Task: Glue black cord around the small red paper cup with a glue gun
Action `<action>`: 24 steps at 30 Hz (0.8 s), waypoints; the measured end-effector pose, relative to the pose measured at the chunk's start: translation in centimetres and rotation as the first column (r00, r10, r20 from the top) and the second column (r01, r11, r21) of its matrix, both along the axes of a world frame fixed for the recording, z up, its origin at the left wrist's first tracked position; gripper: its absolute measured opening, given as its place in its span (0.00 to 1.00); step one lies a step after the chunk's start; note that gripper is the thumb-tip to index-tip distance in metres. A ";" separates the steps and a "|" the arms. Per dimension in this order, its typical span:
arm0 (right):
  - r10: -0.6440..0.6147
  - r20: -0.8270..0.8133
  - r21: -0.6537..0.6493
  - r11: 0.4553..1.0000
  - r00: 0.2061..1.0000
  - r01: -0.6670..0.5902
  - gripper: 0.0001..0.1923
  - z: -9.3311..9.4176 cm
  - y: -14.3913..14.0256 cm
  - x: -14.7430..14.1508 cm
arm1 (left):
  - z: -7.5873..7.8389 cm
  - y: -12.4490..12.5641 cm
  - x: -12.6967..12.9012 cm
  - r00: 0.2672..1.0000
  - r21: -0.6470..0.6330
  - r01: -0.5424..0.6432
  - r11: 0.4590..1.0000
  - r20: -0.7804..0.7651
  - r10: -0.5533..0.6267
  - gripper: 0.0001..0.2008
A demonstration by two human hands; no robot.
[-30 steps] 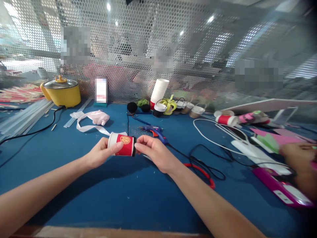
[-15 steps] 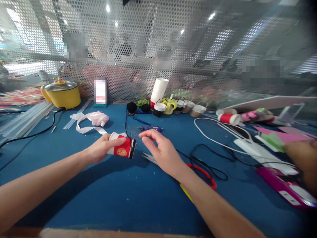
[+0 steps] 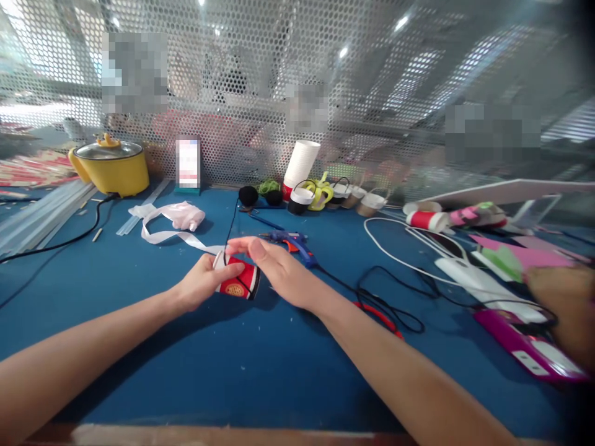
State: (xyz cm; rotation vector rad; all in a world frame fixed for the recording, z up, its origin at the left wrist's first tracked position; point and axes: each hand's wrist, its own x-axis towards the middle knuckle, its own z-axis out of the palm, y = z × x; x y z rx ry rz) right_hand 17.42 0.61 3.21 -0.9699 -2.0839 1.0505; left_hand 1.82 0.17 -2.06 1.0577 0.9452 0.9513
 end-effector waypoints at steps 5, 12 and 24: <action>-0.545 0.303 0.291 0.834 0.782 0.468 0.14 -0.6 4.3 4.3 | -0.3 0.1 -0.3 0.993 -0.007 -0.044 0.999 -0.112 0.043 0.16; -0.587 0.592 0.328 0.801 0.552 0.501 0.10 -3.9 7.2 8.1 | 0.4 -0.1 -0.4 0.977 -0.091 -0.100 0.991 -0.195 0.080 0.15; -0.570 0.187 -0.012 0.813 0.800 0.582 0.14 -1.5 3.8 7.4 | 0.0 -0.3 -1.0 0.956 0.005 -0.118 0.993 -0.272 0.115 0.15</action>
